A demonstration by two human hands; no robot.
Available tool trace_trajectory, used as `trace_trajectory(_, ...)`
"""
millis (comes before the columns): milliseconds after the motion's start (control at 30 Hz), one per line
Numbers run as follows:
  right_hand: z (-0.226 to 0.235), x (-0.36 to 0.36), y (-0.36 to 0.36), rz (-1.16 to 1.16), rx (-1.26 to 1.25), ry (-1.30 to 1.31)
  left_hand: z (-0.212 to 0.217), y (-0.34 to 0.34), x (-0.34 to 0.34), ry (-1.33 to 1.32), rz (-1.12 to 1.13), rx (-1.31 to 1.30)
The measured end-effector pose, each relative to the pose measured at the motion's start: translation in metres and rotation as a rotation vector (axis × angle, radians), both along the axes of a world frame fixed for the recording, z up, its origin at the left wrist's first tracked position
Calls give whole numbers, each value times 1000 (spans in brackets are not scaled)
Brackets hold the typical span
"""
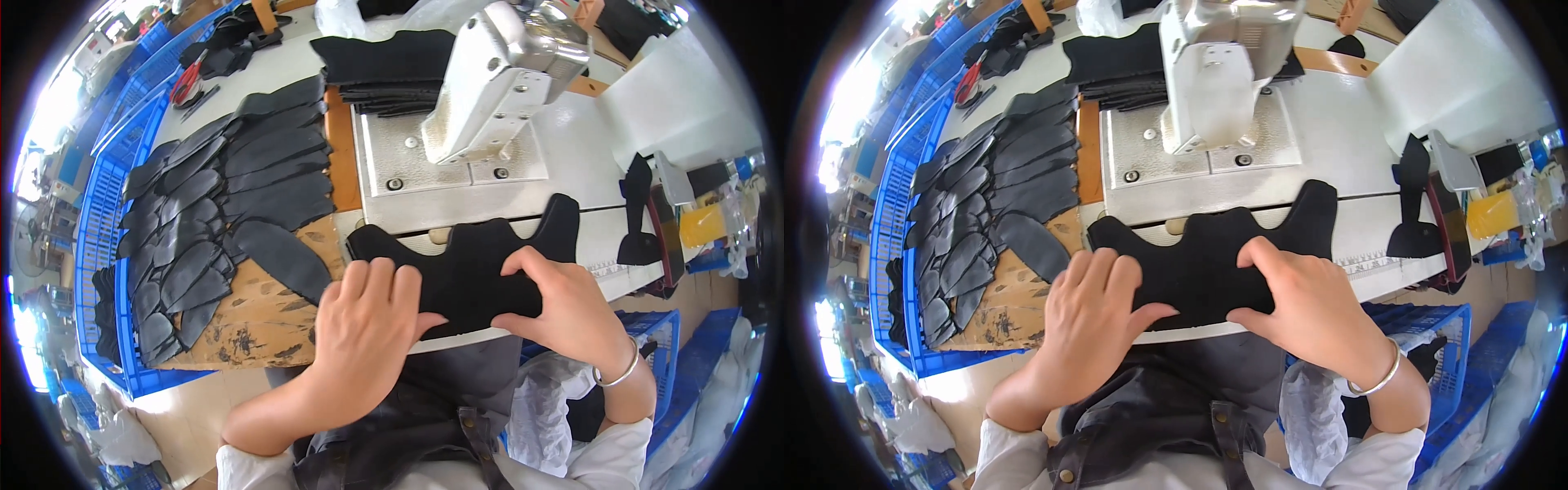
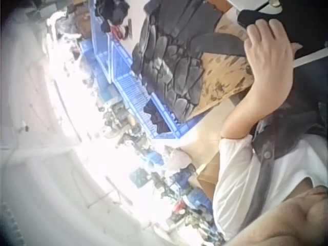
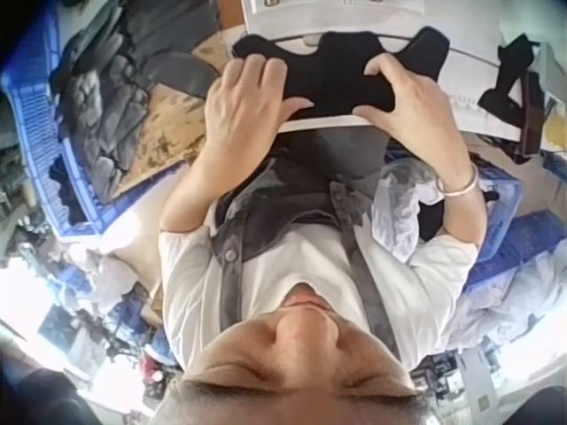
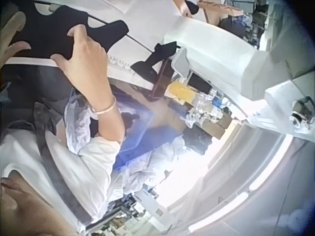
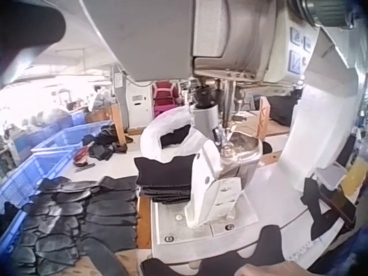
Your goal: Stitching components of a shoe upper using an industrial sewing machine.
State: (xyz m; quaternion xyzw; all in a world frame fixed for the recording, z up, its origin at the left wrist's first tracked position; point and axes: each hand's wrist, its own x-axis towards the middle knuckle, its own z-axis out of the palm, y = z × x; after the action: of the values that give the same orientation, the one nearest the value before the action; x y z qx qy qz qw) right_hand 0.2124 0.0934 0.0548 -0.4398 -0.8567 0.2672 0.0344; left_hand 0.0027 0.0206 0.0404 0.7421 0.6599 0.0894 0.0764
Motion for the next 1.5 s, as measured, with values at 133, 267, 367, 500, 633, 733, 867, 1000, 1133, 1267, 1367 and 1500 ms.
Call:
trace_trajectory(133, -6, 1, 0, 6, 48, 32, -13, -12, 9, -38, -290, 303)
trace_trajectory(267, -16, 14, 3, -48, 80, 91, -41, -17, 34, -143, -431, 167)
trace_trajectory(367, -4, 28, 12, -177, -167, 92, -51, -17, 34, -17, -436, 207)
trace_trajectory(500, -12, 47, 18, -181, -232, 177, -50, -15, 36, -1, -440, 188)
trace_trajectory(633, -11, 48, 20, -117, -154, 146, -53, -17, 36, 18, -421, 203)
trace_trajectory(733, -15, 51, 22, -112, -161, 135, -52, -17, 36, 32, -415, 199)
trace_trajectory(867, -17, 56, 21, -109, -141, 147, -53, -16, 39, 16, -419, 193)
trace_trajectory(1000, -12, 58, 19, -120, -145, 142, -52, -12, 41, 70, -447, 208)
trace_trajectory(1133, -2, 46, 6, -69, 183, -29, -43, -8, 40, -32, -428, 201)
trace_trajectory(1267, -20, 37, -8, 271, 499, -62, -40, 5, 35, -184, -439, 220)
trace_trajectory(1367, -32, 43, -4, 362, 623, -76, -44, 6, 35, -221, -406, 283)
trace_trajectory(1500, -38, 61, 0, 488, 914, -98, -43, 6, 39, -158, -383, 384)
